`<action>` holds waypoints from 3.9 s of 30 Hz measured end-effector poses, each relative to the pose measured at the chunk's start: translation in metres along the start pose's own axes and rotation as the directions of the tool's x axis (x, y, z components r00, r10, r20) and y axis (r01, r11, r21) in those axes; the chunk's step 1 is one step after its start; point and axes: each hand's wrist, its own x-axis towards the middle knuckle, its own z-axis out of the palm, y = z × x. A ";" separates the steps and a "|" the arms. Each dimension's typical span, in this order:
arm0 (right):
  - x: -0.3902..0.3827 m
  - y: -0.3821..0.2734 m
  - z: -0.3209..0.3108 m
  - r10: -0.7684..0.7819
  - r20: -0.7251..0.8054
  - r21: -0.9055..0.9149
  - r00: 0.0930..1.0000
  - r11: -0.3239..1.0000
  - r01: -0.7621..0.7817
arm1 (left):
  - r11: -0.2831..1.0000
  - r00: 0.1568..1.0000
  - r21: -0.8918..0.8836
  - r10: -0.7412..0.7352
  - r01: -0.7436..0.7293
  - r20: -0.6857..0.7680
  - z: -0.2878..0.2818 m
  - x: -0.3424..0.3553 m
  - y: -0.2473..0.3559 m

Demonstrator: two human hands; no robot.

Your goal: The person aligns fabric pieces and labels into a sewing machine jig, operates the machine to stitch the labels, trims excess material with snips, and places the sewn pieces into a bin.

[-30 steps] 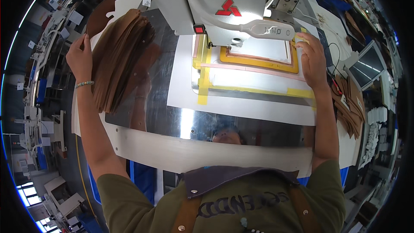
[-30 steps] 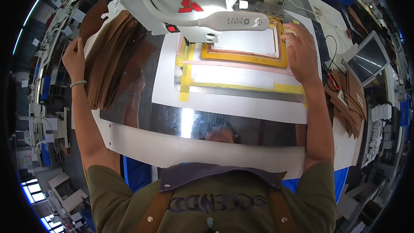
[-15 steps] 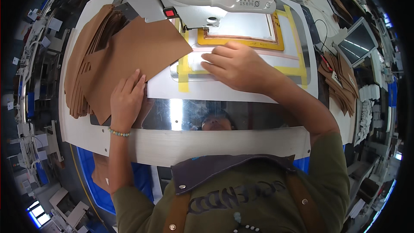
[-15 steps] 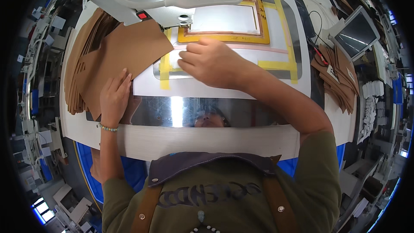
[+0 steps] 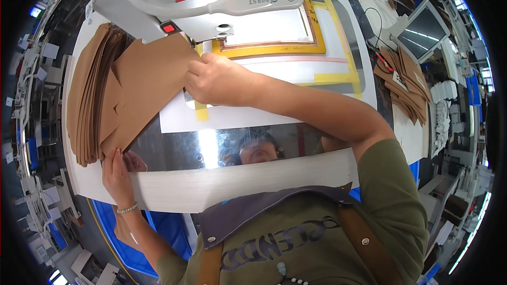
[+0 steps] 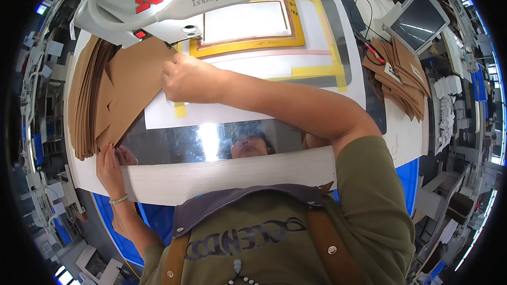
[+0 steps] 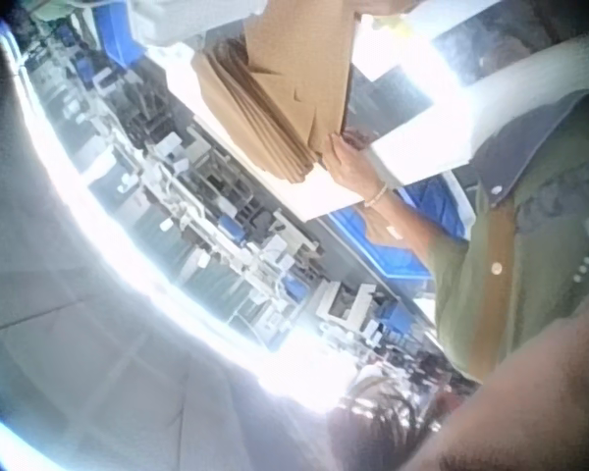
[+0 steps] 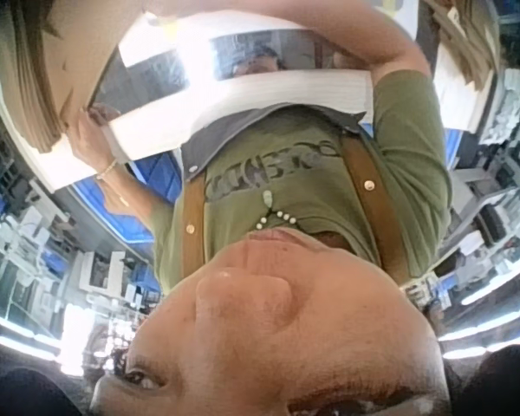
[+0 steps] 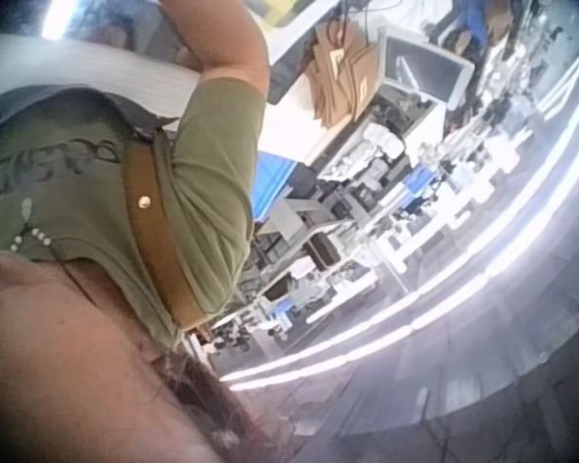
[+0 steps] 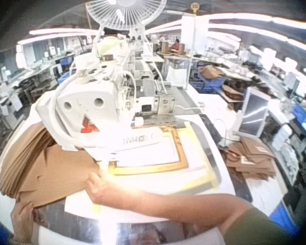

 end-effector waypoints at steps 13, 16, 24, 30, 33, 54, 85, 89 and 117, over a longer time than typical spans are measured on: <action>-0.048 0.015 -0.032 0.138 -0.047 -0.046 0.989 0.989 -0.140 | 0.984 0.984 0.063 0.161 -0.167 0.082 0.019 0.041 0.000; -0.056 0.019 -0.032 0.166 -0.041 -0.062 0.985 0.984 -0.169 | 0.988 0.981 0.055 0.135 -0.144 0.138 0.024 0.046 -0.008; -0.034 -0.001 -0.007 0.123 -0.040 -0.003 0.992 0.992 -0.123 | 0.973 0.997 0.223 0.036 -0.051 0.072 0.020 0.027 -0.039; -0.038 0.010 -0.009 0.104 -0.024 -0.026 0.994 0.994 -0.104 | 1.000 1.000 0.015 -0.011 0.011 0.011 0.023 0.020 -0.037; -0.057 0.024 -0.024 0.134 -0.008 0.005 0.991 0.991 -0.134 | 0.998 0.999 -0.055 0.041 -0.040 0.026 0.029 0.040 -0.021; -0.020 -0.001 -0.008 0.072 -0.092 0.026 0.993 0.997 -0.070 | 0.987 0.999 0.164 0.005 0.001 -0.037 0.008 0.030 -0.064; -0.248 0.068 -0.134 0.640 0.303 -0.208 0.706 0.768 -0.606 | 0.773 0.818 -0.299 0.573 -0.560 -0.051 0.072 0.175 0.153; -0.247 0.053 -0.131 0.702 0.336 -0.142 0.628 0.697 -0.703 | 0.827 0.870 -0.347 0.490 -0.442 0.060 0.076 0.165 0.160; -0.252 0.054 -0.132 0.718 0.413 -0.109 0.560 0.650 -0.753 | 0.869 0.893 -0.301 0.439 -0.393 0.101 0.073 0.159 0.151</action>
